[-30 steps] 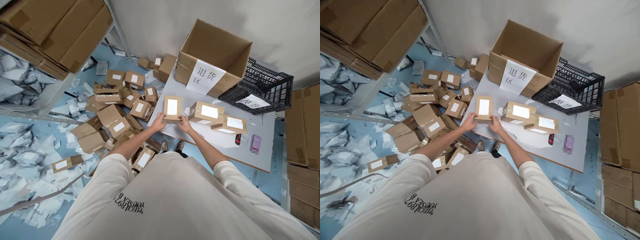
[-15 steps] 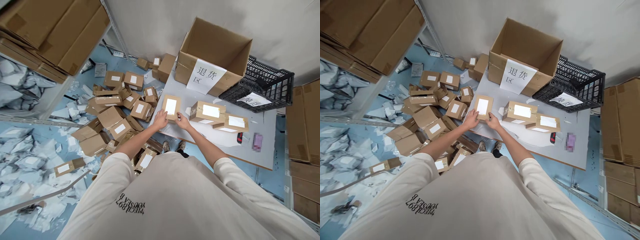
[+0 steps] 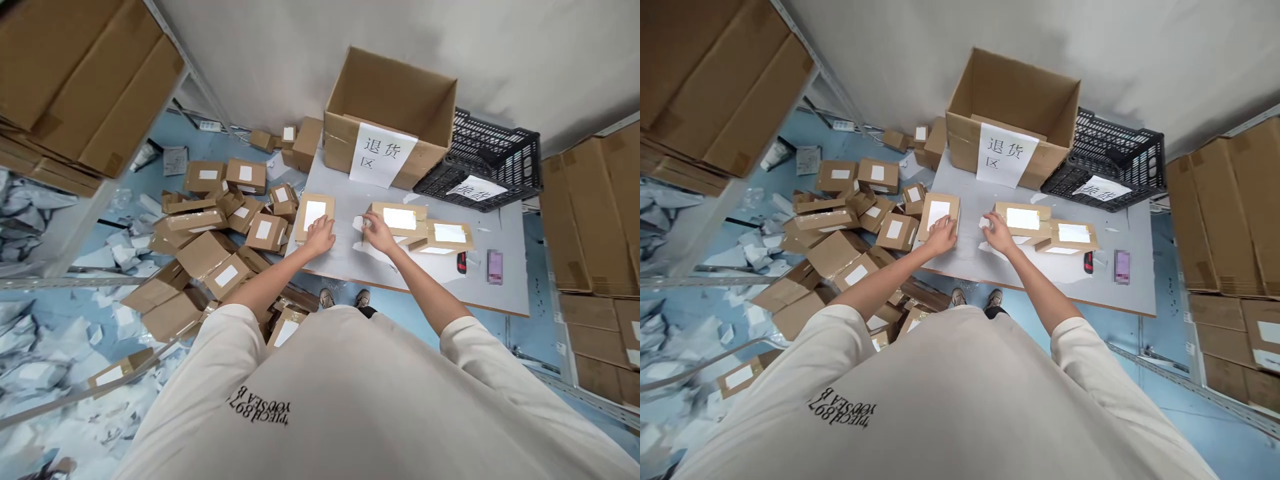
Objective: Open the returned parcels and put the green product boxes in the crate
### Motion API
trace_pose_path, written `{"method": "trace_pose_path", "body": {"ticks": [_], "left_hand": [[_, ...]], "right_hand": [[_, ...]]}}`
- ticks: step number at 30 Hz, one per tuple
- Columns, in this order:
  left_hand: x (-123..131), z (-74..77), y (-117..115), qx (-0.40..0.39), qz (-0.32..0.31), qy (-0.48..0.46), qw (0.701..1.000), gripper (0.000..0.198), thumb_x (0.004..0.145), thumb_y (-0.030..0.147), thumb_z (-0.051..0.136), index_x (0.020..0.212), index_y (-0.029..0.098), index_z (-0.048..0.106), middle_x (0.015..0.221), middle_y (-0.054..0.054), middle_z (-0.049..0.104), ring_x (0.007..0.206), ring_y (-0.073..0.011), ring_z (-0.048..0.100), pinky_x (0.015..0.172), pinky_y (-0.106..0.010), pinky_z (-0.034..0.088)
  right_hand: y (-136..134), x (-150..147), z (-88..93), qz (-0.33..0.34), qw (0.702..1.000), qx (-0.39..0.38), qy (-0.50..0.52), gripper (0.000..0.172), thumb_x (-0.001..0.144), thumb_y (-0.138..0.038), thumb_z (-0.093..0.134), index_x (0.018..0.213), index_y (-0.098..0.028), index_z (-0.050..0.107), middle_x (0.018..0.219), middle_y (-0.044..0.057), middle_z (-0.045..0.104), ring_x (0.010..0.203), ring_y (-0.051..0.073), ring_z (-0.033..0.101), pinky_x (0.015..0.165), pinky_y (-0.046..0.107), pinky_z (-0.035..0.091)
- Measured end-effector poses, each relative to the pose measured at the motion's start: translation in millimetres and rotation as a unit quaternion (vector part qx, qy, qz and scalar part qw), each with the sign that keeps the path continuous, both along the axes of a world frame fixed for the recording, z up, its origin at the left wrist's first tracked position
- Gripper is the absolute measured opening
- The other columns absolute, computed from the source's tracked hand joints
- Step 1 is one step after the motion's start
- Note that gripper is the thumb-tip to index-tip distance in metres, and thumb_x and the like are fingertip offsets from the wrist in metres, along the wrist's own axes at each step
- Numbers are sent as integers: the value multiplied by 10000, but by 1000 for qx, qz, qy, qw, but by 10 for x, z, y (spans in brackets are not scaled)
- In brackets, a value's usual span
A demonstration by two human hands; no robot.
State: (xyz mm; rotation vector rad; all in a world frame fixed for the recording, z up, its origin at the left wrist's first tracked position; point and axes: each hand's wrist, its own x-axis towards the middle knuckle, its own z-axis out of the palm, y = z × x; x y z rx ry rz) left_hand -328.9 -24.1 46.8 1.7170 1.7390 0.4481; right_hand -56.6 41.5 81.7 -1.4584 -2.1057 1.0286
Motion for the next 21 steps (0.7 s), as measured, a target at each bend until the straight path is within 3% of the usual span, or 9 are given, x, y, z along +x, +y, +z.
{"method": "trace_pose_path", "body": {"ticks": [4, 9, 16, 21], "left_hand": [[500, 93, 287, 26, -55, -34, 998, 683, 946, 284, 684, 1619, 197, 616, 1779, -220, 498, 1664, -454, 462, 1392, -674, 360], [1058, 141, 571, 40, -92, -77, 992, 716, 942, 241, 634, 1651, 162, 572, 1694, -216, 569, 1633, -392, 519, 1399, -584, 410], [1409, 89, 789, 11, -18, -90, 996, 903, 858, 227, 683, 1732, 141, 476, 1723, -230, 575, 1649, -429, 503, 1409, -639, 381], [1459, -7, 850, -39, 75, -118, 989, 1024, 859, 256, 708, 1825, 211, 372, 1743, -188, 578, 1538, -381, 627, 1303, -591, 539]], "right_hand": [[263, 755, 182, -110, 991, 27, -77, 525, 981, -358, 602, 1463, -194, 729, 1687, 223, 597, 1646, 404, 492, 1385, 671, 395], [442, 1422, 250, -191, 969, -25, -152, 642, 936, -315, 596, 1561, -189, 662, 1751, 206, 552, 1597, 452, 522, 1329, 713, 425], [653, 1606, 124, -189, 968, -59, -156, 705, 923, -357, 632, 1615, -226, 613, 1689, 183, 627, 1513, 485, 540, 1289, 778, 399], [693, 1544, -3, -190, 972, -69, -122, 769, 923, -422, 659, 1659, -218, 566, 1634, 196, 663, 1516, 488, 518, 1297, 772, 393]]}}
